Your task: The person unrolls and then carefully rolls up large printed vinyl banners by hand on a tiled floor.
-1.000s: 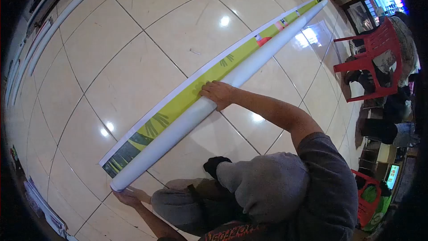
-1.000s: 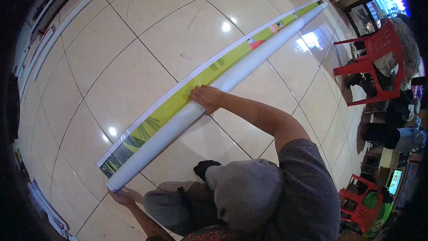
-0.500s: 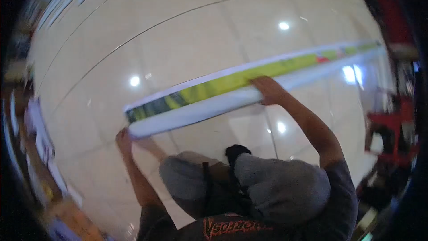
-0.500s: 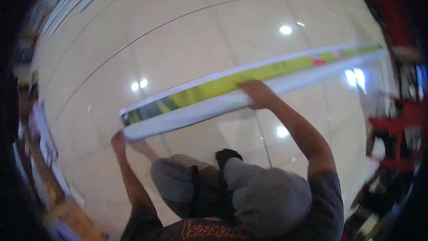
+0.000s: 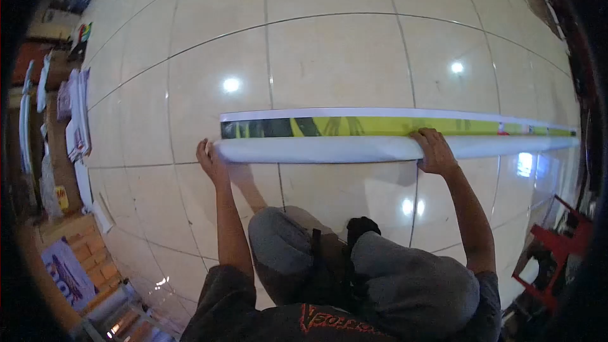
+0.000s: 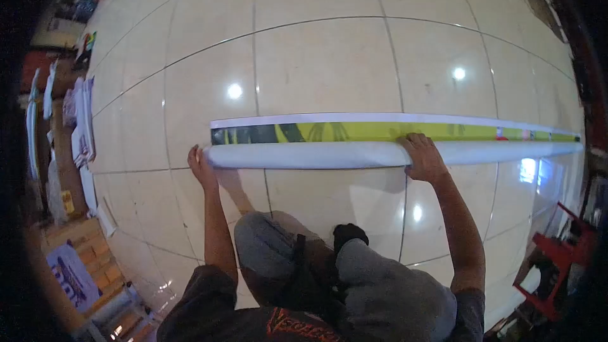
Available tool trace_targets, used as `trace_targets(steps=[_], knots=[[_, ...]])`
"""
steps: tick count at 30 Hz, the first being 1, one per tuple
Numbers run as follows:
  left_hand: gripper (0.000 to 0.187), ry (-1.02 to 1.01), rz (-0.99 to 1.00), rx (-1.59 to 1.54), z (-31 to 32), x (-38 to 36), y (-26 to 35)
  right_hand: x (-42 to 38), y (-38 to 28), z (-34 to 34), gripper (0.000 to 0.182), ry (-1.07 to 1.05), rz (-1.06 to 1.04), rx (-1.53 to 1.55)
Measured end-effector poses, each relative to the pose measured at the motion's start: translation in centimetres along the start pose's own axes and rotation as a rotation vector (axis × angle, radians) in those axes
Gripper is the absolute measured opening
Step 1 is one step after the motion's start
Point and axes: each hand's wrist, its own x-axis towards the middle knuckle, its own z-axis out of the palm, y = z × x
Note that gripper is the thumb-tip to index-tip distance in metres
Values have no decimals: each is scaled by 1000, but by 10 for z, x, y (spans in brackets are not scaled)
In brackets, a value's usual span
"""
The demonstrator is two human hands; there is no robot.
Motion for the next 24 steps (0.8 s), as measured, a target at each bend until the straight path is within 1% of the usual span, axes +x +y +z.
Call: trace_targets(steps=[1,2,4,5,6,7,8,9,10,11,12,13,14,15,16,17,18,19,20,21,22,23,24], knots=[[42,123,48,-102,4,-10,-6,-3,1,-1,70,24,-25,-39],[42,102,36,-108,4,-16,-9,-4,4,-1,72,43,-56,-77],[47,-153,-97,-373,-6,-23,-10,0,9,3,72,12,-23,-94],[47,-164,-110,-367,-7,-25,-9,1,13,5,73,-6,-10,-100],[48,-177,-144,-375,-9,-25,-5,3,17,8,72,-19,-72,-119],[49,-186,-177,-388,-9,-25,-3,0,20,13,72,-26,-61,-114],[49,-188,-177,-389,-14,-22,-10,1,23,17,71,22,-95,-81],[50,-212,-91,-252,-18,-15,-18,5,27,20,70,82,-131,-53],[52,-230,-3,-117,-17,-14,-11,7,20,19,68,98,-127,-113],[52,-227,9,-128,-18,-16,-5,10,17,16,68,112,-129,-122],[58,-158,105,118,-18,-19,0,13,13,14,67,-1,-80,-72],[66,-93,197,361,-10,-26,18,17,7,10,66,-119,-21,-20],[66,-122,204,350,6,-40,49,19,3,15,61,-172,-42,-19],[75,-298,426,539,26,-64,90,20,-6,33,58,32,-166,16],[85,-476,650,721,43,-96,120,31,-23,46,58,-116,-93,96],[89,-737,684,757,65,-126,138,37,-45,63,57,-31,-185,120],[93,-973,728,785,87,-143,151,47,-73,84,53,94,-286,180],[93,-972,745,774,97,-150,144,63,-117,76,52,-168,-169,206],[95,-1074,789,824,104,-151,125,72,-155,77,56,-165,-215,160],[96,-1179,830,877,111,-151,111,75,-175,77,59,-165,-259,117],[91,-1192,798,938,110,-140,100,71,-169,75,59,-148,-245,109],[86,-1216,775,997,103,-121,93,60,-158,71,61,-40,-302,80],[81,-1209,812,1015,92,-106,88,47,-144,66,64,69,-343,48]])
